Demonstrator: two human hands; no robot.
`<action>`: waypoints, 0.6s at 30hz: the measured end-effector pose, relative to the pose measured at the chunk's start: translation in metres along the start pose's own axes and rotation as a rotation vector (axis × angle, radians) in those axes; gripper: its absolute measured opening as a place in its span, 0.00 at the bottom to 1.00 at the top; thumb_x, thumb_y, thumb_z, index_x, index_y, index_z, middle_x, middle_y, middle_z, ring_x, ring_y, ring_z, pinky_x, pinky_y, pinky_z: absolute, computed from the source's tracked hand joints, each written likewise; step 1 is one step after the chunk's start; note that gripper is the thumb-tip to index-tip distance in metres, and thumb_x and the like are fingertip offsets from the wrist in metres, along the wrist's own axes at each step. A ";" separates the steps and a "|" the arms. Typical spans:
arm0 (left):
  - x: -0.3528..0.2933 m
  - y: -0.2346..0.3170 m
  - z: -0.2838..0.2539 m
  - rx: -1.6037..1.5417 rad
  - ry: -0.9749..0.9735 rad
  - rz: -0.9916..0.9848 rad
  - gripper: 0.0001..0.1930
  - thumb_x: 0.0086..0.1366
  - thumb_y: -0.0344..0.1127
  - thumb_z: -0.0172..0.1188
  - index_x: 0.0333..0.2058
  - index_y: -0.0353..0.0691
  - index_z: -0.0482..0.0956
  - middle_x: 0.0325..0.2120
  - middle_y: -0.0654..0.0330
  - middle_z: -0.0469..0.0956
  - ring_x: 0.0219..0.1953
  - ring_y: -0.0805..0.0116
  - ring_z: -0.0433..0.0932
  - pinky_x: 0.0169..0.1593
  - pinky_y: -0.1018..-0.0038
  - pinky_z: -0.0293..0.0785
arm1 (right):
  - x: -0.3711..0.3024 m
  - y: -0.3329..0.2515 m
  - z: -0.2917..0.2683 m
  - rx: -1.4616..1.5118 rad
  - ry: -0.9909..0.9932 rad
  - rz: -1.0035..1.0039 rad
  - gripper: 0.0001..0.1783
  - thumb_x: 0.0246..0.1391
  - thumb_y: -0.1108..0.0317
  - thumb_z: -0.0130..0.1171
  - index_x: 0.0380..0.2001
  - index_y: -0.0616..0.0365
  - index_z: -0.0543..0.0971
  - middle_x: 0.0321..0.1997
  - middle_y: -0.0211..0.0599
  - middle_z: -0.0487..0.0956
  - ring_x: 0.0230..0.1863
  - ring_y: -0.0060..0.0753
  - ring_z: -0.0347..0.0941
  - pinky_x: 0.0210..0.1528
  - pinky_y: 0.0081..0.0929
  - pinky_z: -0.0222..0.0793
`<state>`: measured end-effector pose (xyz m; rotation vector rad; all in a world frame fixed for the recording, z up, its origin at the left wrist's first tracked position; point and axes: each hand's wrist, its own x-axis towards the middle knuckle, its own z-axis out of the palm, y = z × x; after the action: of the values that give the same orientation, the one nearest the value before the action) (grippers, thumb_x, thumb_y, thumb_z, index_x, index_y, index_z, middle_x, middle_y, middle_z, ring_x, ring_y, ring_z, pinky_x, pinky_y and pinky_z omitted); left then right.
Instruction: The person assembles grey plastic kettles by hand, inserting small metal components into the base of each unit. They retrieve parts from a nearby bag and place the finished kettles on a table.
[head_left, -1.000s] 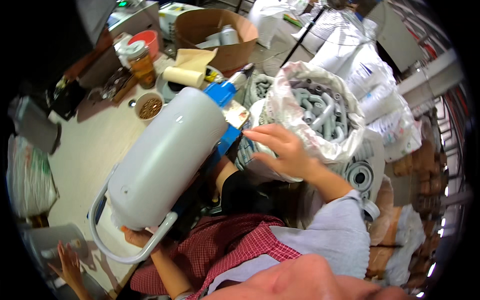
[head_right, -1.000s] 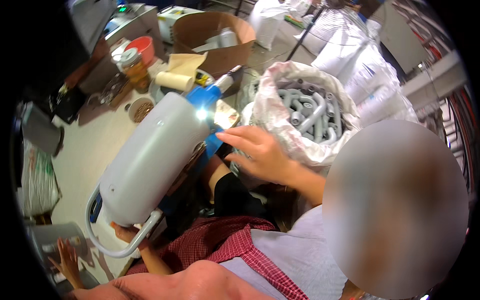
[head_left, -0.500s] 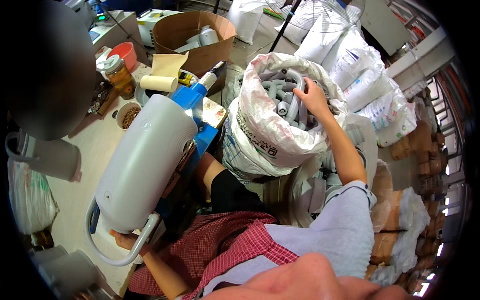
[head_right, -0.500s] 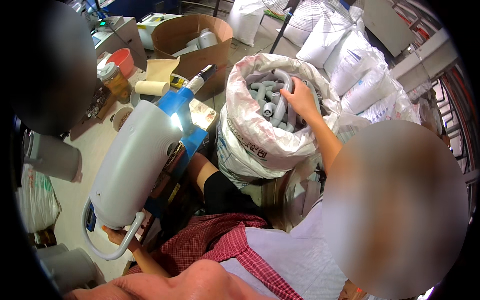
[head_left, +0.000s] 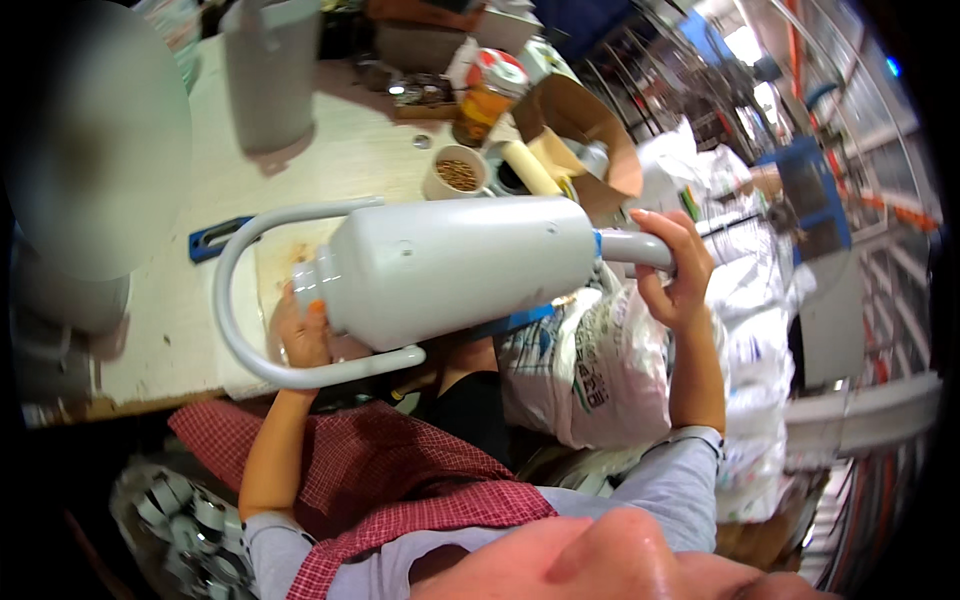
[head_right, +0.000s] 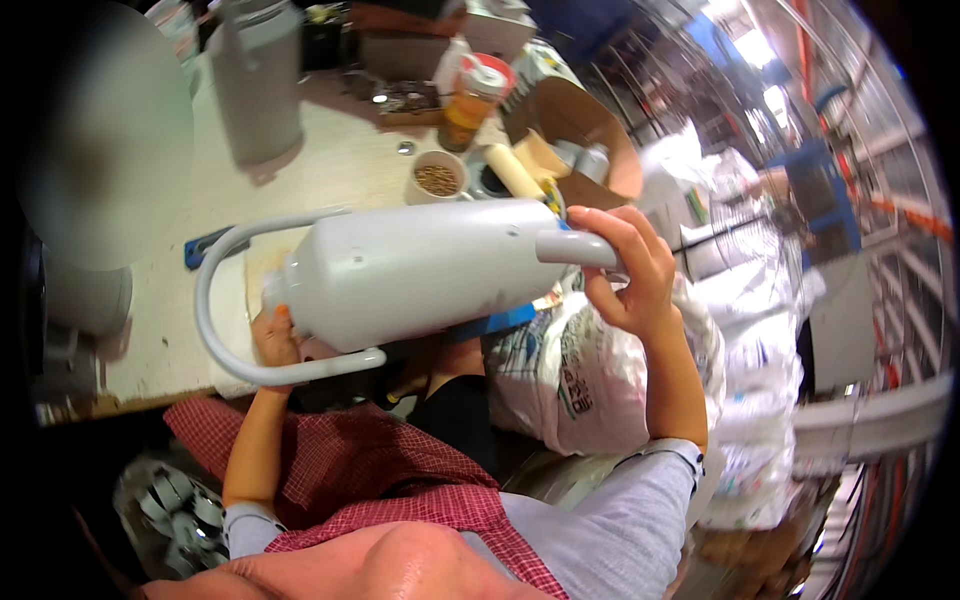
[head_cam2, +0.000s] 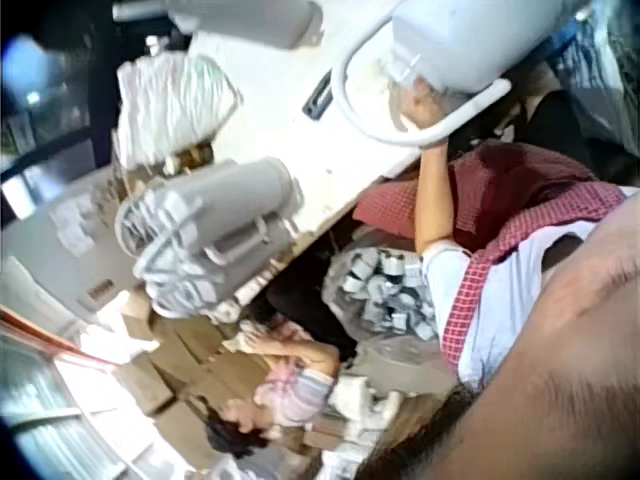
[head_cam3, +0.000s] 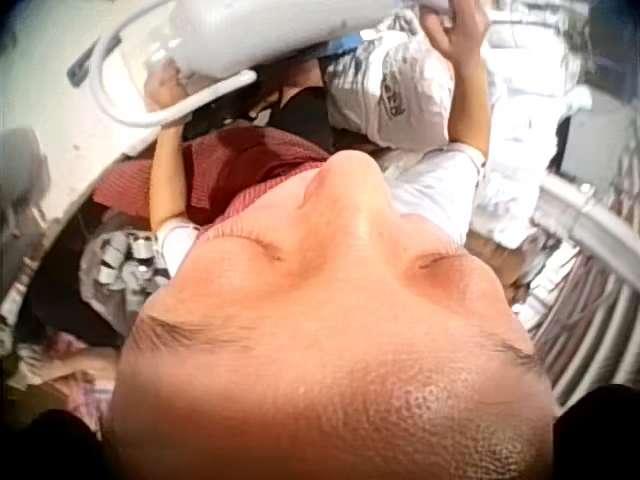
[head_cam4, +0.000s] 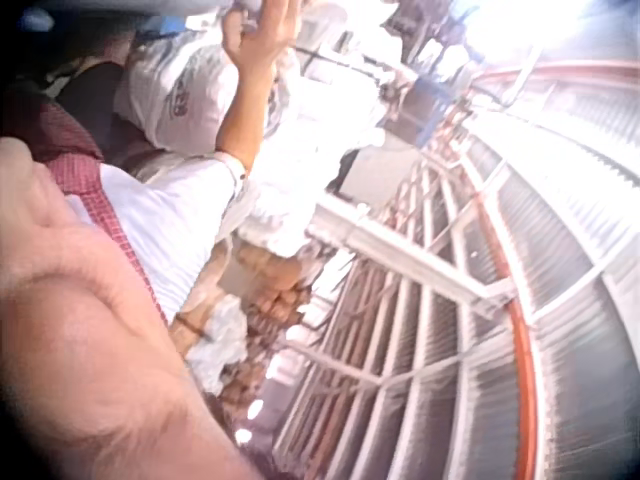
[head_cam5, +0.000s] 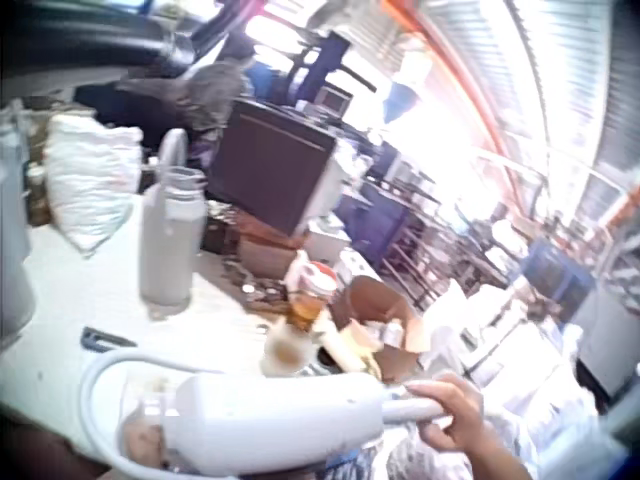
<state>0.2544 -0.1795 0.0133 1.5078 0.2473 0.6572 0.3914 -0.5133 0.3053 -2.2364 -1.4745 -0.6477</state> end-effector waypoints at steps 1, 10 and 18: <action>0.001 0.004 0.003 0.002 -0.001 0.052 0.22 0.71 0.48 0.51 0.34 0.33 0.82 0.30 0.56 0.81 0.40 0.60 0.76 0.58 0.61 0.61 | 0.016 -0.005 0.014 0.018 -0.025 -0.017 0.26 0.39 0.77 0.59 0.48 0.65 0.78 0.35 0.46 0.79 0.31 0.39 0.77 0.33 0.28 0.73; 0.017 0.044 0.005 0.130 -0.085 0.375 0.16 0.71 0.41 0.53 0.31 0.35 0.81 0.26 0.57 0.79 0.33 0.61 0.76 0.54 0.62 0.58 | 0.072 -0.024 0.075 0.086 -0.255 -0.175 0.26 0.43 0.68 0.69 0.49 0.61 0.79 0.31 0.41 0.79 0.28 0.38 0.75 0.29 0.31 0.70; 0.015 0.042 0.006 0.129 -0.048 0.377 0.18 0.70 0.44 0.54 0.27 0.37 0.79 0.23 0.58 0.76 0.31 0.60 0.75 0.54 0.61 0.59 | 0.077 -0.047 0.099 0.104 -0.574 -0.442 0.23 0.37 0.74 0.64 0.42 0.52 0.81 0.39 0.30 0.80 0.43 0.35 0.77 0.53 0.41 0.70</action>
<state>0.2600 -0.1794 0.0577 1.7103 -0.0355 0.9156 0.3909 -0.3835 0.2710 -2.1231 -2.2554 -0.0205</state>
